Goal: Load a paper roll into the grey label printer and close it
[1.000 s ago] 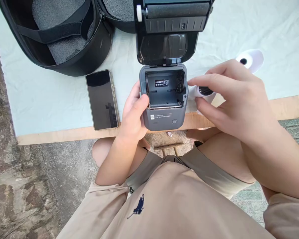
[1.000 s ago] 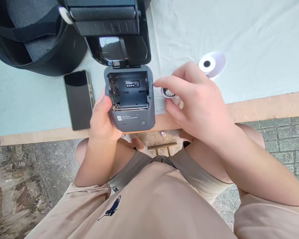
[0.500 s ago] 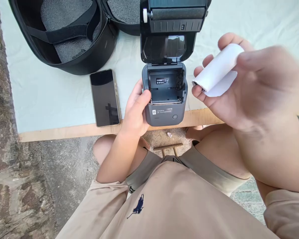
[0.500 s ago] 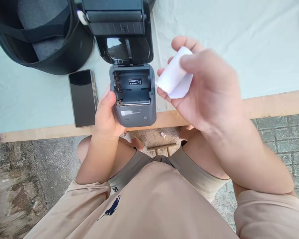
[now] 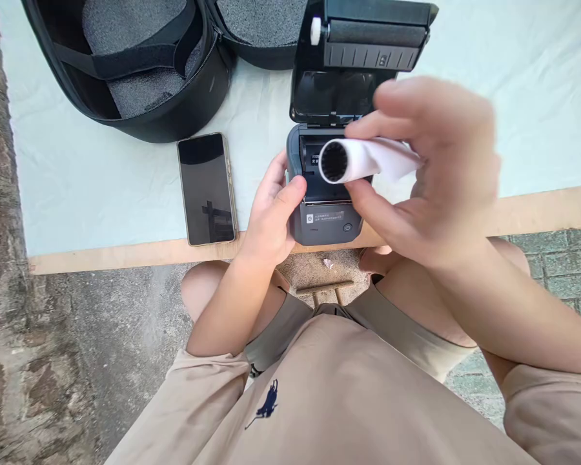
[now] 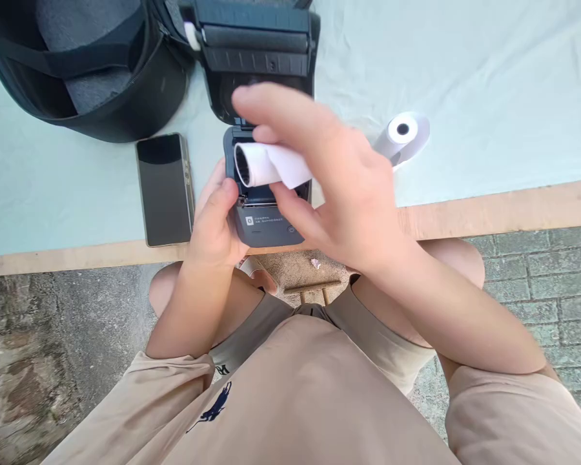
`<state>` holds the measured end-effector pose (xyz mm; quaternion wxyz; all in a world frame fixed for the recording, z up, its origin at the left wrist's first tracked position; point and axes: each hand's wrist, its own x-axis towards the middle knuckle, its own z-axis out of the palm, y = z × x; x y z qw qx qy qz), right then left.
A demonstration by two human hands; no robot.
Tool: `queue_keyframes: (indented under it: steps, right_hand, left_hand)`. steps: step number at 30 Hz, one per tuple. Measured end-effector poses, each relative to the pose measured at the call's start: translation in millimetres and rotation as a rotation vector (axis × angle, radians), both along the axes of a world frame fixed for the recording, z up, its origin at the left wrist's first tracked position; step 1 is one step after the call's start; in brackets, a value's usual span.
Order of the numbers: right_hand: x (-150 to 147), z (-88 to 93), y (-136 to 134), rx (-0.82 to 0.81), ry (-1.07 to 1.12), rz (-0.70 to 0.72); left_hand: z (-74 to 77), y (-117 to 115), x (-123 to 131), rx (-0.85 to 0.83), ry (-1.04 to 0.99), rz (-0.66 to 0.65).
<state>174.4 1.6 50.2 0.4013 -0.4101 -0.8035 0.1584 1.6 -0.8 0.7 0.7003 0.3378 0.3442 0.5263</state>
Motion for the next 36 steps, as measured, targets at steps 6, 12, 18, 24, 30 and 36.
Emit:
queue_keyframes:
  steps: [6,12,18,24,30,36]
  right_hand:
    - [-12,0.1,2,0.029,-0.357,-0.205]
    - [-9,1.0,5,-0.086,-0.278,-0.137]
    - [-10,-1.5,7,-0.043,-0.279,-0.225]
    - [-10,-9.6,2,0.149,-0.214,-0.11]
    - [-6,-19.5,-1,0.271,-0.163,0.055]
    - [0,-24.7,2,0.217,-0.14,0.151]
  left_hand:
    - [0.6,-1,0,0.002,0.016,-0.014]
    - [0.2,-2,1,-0.013,0.013,-0.007]
    - [0.5,-1,1,-0.024,-0.004,-0.032]
    - [2.6,-1,0,-0.008,0.002,-0.035]
    - [-1.8,2,-6,-0.041,0.025,-0.033]
    - [-10.9,4,-8,0.018,0.04,-0.069]
